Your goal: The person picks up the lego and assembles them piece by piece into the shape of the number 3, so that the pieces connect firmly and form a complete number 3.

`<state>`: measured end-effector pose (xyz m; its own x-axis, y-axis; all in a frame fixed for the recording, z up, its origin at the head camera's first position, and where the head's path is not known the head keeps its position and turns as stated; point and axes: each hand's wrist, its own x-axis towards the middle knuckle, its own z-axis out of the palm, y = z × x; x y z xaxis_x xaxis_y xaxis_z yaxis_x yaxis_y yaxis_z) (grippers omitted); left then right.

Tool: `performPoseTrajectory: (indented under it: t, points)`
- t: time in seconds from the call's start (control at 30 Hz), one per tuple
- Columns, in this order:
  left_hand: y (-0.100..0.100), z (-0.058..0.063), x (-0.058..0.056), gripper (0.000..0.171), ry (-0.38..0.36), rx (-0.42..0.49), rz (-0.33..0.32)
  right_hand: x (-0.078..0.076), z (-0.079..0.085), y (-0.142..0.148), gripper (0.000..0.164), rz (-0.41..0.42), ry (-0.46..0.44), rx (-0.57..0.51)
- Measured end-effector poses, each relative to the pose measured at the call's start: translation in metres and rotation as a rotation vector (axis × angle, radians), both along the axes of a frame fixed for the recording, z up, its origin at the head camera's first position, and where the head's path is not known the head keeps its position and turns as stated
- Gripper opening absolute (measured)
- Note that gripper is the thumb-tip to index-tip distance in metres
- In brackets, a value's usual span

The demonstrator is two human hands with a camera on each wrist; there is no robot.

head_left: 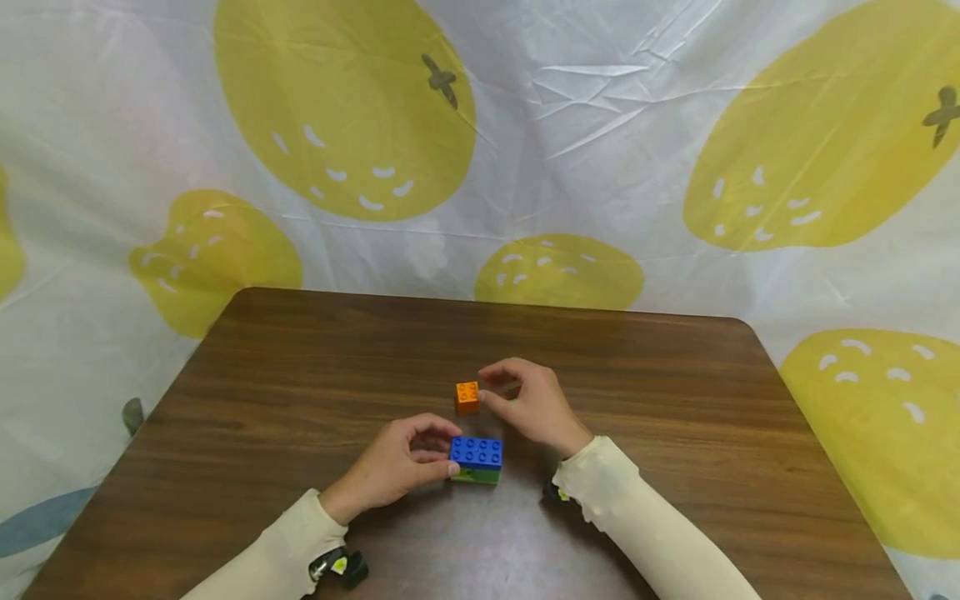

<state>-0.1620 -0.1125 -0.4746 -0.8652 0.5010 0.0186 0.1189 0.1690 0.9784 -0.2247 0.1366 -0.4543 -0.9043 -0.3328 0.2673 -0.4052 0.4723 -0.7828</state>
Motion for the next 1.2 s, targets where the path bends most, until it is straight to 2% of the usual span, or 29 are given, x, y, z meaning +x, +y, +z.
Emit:
performPoseTrajectory:
  t: [0.27,0.6,1.2]
  points:
    - [0.0,0.001,-0.001,0.04,0.009,-0.002,-0.009,-0.004,0.0,-0.003,0.031,-0.017,-0.02,0.022]
    - [-0.001,-0.001,-0.001,0.04,0.013,-0.004,-0.017,-0.007,-0.003,-0.007,0.033,0.006,-0.02,-0.005]
    - [-0.001,0.003,-0.001,0.04,0.002,-0.026,-0.008,-0.01,-0.012,-0.013,0.034,0.008,-0.036,0.073]
